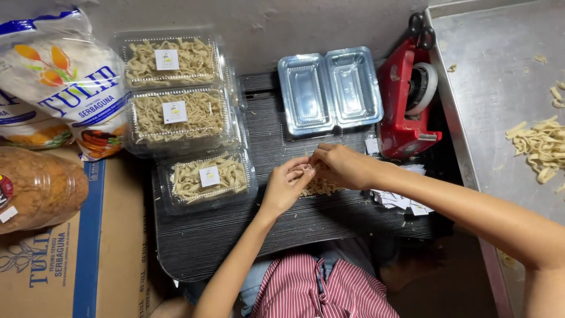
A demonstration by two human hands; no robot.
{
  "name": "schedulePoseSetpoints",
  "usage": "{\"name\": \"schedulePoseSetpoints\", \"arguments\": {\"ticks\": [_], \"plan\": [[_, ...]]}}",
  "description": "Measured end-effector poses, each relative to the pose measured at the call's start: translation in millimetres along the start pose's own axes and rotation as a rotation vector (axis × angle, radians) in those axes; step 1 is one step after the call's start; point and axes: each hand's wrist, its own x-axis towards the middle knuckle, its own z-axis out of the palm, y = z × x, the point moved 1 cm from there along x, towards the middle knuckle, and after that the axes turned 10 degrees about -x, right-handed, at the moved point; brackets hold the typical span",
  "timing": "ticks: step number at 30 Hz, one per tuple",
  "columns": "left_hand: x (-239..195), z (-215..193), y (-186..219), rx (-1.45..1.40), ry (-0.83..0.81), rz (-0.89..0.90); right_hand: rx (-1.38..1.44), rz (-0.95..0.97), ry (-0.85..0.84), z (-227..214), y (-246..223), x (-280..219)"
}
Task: The person packs dried noodles by hand into clear plastic containers, arranging them neatly. They then place a small paper label on top of the noodles in each container.
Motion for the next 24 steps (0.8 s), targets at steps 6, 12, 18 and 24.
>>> {"name": "schedulePoseSetpoints", "arguments": {"ticks": [6, 12, 18, 24], "plan": [[-3, 2, 16, 0.044, 0.033, 0.089, 0.017, 0.037, 0.016, -4, -2, -8], [-8, 7, 23, 0.145, -0.018, 0.221, 0.082, 0.077, 0.075, -3, 7, -17], [-9, 7, 20, 0.177, 0.025, 0.274, 0.106, 0.089, 0.088, -11, -1, -22], [-6, 3, 8, 0.309, -0.008, 0.376, 0.070, 0.067, 0.045, -1, 1, -24]]}}
